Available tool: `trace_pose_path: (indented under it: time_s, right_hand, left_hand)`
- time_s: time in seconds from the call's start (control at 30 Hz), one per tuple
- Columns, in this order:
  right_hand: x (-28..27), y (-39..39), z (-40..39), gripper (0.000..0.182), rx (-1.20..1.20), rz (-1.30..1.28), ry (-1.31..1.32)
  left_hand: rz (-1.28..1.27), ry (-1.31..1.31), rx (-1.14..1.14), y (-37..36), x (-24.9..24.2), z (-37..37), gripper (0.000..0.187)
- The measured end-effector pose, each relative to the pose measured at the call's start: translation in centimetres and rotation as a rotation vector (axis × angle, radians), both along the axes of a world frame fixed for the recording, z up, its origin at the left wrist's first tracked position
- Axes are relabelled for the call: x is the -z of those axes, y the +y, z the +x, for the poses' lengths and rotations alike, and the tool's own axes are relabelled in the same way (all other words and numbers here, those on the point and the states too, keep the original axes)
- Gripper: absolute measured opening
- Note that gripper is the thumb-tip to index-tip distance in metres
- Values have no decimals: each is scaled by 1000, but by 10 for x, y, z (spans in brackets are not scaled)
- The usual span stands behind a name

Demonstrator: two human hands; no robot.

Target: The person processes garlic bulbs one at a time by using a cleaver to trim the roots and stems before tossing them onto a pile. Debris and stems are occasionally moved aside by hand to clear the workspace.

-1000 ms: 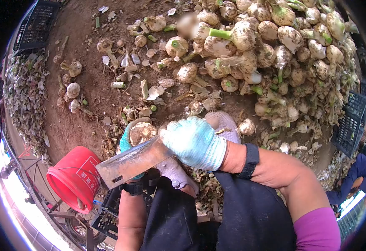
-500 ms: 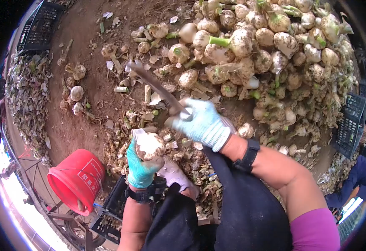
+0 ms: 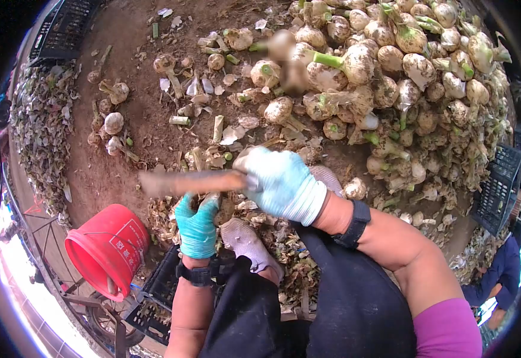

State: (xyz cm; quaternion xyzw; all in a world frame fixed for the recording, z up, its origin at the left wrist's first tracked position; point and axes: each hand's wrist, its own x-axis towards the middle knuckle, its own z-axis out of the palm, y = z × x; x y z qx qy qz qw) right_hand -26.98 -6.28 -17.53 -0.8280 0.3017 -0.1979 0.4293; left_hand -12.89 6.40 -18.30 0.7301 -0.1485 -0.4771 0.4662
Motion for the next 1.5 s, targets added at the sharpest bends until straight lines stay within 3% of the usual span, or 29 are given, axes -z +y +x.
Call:
trace_pose_path:
  time_s: [0.03, 0.07, 0.1, 0.17, 0.2, 0.23, 0.3, 0.33, 0.37, 0.43, 0.5, 0.57, 0.63, 0.7, 0.73, 0.77, 0.83, 0.87, 0.9, 0.97, 1.0, 1.03, 1.1, 1.17, 1.23, 1.37, 1.4, 1.43, 1.5]
  right_hand:
    - [9, 1, -1, 16, 2, -2, 0]
    - [19, 0, -4, 14, -39, -43, 18]
    - [29, -2, -8, 12, -77, -86, 36]
    - [49, -9, -16, 11, 30, 78, 524]
    - [54, -9, -25, 15, 152, 150, 363]
    - [58, -7, -32, 19, 265, 224, 202]
    - [30, -16, -22, 26, 392, 519, 321]
    - [49, -11, -23, 25, 435, 636, 137]
    - [47, -13, -17, 27, 419, 620, 139]
    - [29, -24, -10, 28, 379, 601, 271]
    - [31, -27, -9, 28, 384, 648, 239]
    - [44, -26, -11, 28, 405, 732, 127]
    - [34, -33, -9, 28, 416, 769, 142]
    - [29, -42, -7, 29, 366, 712, 237]
    - [21, -49, -4, 29, 350, 663, 287]
    - [25, -51, -5, 29, 352, 666, 288]
    - [25, -52, -2, 30, 431, 716, 173]
    - [20, -55, -3, 28, 414, 669, 225]
    - [18, -56, -1, 28, 419, 673, 223]
    - [14, -52, 2, 25, 329, 262, 133]
    - [11, -52, 6, 22, 275, 96, 137]
    - [13, -48, 8, 18, 206, -38, 98]
    - [9, -39, 12, 17, 33, -229, 196]
    - [2, -25, 14, 19, -96, -248, 176]
    - [-5, -9, 13, 18, -107, -262, 151]
    - [-5, 12, 8, 16, -121, -254, 109]
    - [-1, 16, 6, 16, -111, -262, 78]
    - [3, 20, 4, 15, -99, -270, 50]
    - [8, 21, 2, 15, -79, -301, 12]
  left_hand:
    - [-4, -285, 127, 4, 10, 7, 25]
    - [-278, -966, 613, 12, 10, 17, 26]
    - [-286, -970, 616, 7, -5, 16, 26]
    - [-198, 40, 1, -9, -32, 14, 29]
    - [-238, -55, 33, -14, -32, 23, 32]
    - [-160, 169, -96, -22, -34, 28, 43]
    - [-197, 81, -15, -41, -29, 29, 52]
    - [-375, 231, 102, -61, -42, 25, 54]
    - [-374, 347, 239, -74, -52, 31, 57]
    - [-318, 121, 153, -116, -45, 49, 64]
    - [-188, -137, 16, -153, -4, 91, 70]
    - [171, -615, 72, -191, 25, 130, 78]
    - [358, -966, 98, -216, 77, 168, 78]
    - [535, -687, 228, -238, 84, 175, 74]
    - [537, -792, 166, -241, 85, 167, 61]
    - [539, -790, 170, -239, 85, 160, 61]
    - [73, -554, 101, -227, 78, 148, 44]
    - [68, -539, 137, -215, 90, 154, 38]
    - [-25, -364, 126, -202, 67, 136, 37]
    - [2, -6, 208, -166, 38, 123, 48]
    - [-148, 97, 156, -144, 33, 108, 50]
    - [-136, 288, 179, -123, 20, 99, 53]
    - [-149, 305, 83, -85, 18, 71, 54]
    - [-280, 523, 11, -59, 3, 48, 43]
    - [-209, 552, -114, -40, 2, 37, 40]
    - [-256, 299, -99, 3, 29, 38, 35]
    - [-184, 217, 3, -12, -5, 20, 35]
    - [-186, 214, 6, -7, -4, 19, 35]
    - [-375, 607, -188, 7, 2, 16, 37]
